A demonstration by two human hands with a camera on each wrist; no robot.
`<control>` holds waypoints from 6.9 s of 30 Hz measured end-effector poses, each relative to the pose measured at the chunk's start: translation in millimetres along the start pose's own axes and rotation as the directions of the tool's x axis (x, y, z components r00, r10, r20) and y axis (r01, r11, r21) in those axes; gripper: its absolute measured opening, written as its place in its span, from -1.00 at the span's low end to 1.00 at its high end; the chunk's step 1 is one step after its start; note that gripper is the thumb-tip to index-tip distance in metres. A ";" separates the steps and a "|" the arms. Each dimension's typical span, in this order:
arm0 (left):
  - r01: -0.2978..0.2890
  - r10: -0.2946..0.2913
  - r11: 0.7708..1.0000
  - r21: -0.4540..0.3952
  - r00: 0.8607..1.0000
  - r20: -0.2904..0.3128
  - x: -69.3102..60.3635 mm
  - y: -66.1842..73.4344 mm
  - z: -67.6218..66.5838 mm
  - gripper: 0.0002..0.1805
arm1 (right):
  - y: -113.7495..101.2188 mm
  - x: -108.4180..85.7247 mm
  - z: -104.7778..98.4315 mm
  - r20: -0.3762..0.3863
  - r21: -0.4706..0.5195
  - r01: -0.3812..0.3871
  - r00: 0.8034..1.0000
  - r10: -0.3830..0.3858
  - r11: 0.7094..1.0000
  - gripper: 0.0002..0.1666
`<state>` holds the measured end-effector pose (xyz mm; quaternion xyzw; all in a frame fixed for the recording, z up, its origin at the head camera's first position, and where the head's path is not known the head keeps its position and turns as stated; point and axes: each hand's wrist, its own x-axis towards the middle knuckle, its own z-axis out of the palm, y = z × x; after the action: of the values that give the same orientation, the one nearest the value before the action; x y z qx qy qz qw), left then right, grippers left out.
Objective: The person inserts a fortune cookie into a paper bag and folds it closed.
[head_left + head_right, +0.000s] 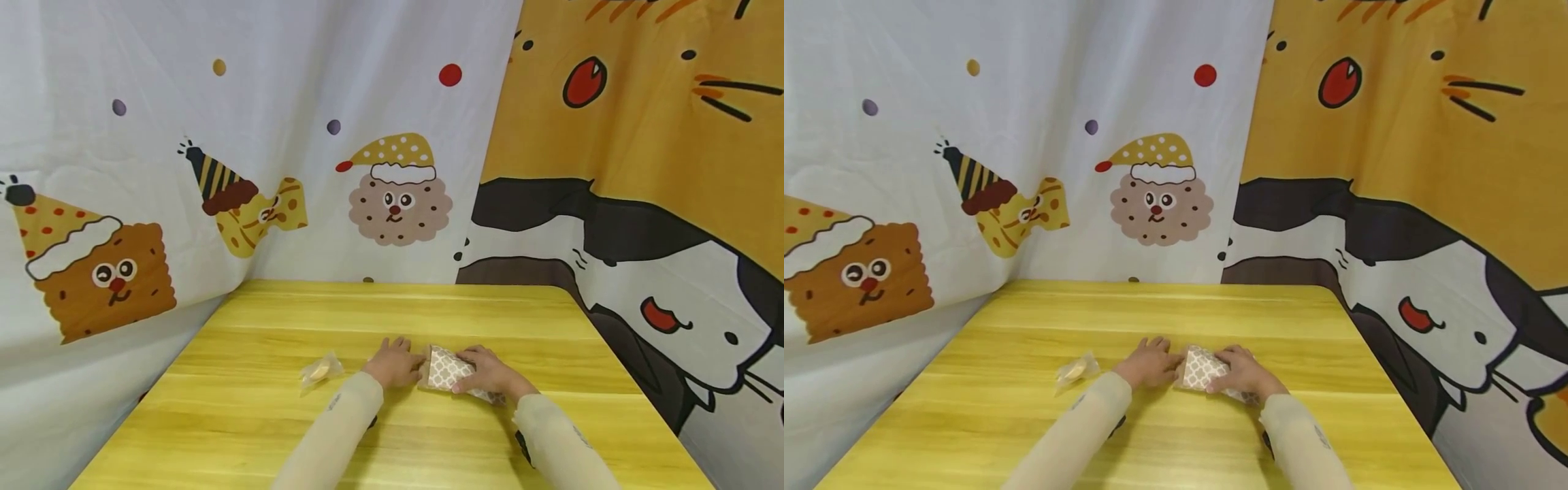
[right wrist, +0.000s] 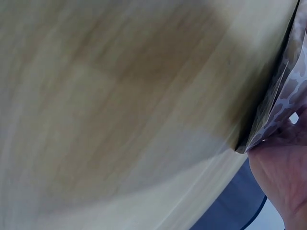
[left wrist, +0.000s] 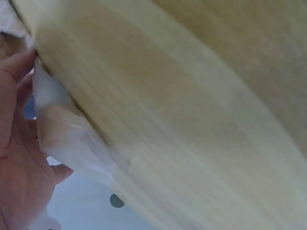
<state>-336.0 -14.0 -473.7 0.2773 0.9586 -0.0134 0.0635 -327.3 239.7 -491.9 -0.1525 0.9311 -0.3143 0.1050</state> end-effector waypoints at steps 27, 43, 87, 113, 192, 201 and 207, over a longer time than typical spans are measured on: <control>0.030 -0.249 0.608 -0.793 0.956 -0.155 -55.3 -83.6 7.4 -0.42 | -0.1 0.8 1.7 -0.022 -0.008 -0.019 1.000 0.019 1.000 0.17; 0.091 -0.322 0.508 -0.857 0.943 -0.090 -63.2 -61.3 11.7 -0.35 | -1.2 -5.2 0.0 -0.015 0.000 0.005 1.000 -0.005 1.000 0.14; -0.032 -0.342 0.045 -0.999 0.939 -0.045 -22.3 -22.6 20.2 -0.68 | -1.1 -3.7 -1.1 -0.005 0.007 0.024 1.000 -0.024 1.000 0.16; -0.030 -0.345 0.080 -0.996 0.937 -0.056 -22.4 -1.4 25.8 -0.68 | -11.2 0.4 10.5 -0.010 -0.026 0.045 0.999 -0.045 0.999 0.19; 0.204 -0.487 0.424 -0.882 0.873 -0.032 -111.1 -157.1 20.7 -0.57 | -29.2 6.3 27.3 -0.028 -0.052 0.042 0.999 -0.044 0.998 0.20; 0.232 -0.419 0.408 -0.883 0.907 0.045 -112.1 -152.9 19.4 -0.37 | -27.1 4.4 27.4 -0.011 -0.026 0.043 0.999 -0.043 0.999 0.19; 0.253 -0.340 0.451 -0.856 0.935 0.098 -111.7 -148.8 12.3 -0.41 | -27.4 3.4 27.5 -0.012 -0.031 0.037 0.999 -0.038 0.999 0.20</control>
<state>-320.3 -199.8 -472.9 0.0380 0.8732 0.4632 0.1469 -316.4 202.6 -496.7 -0.1694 0.9335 -0.3028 0.0907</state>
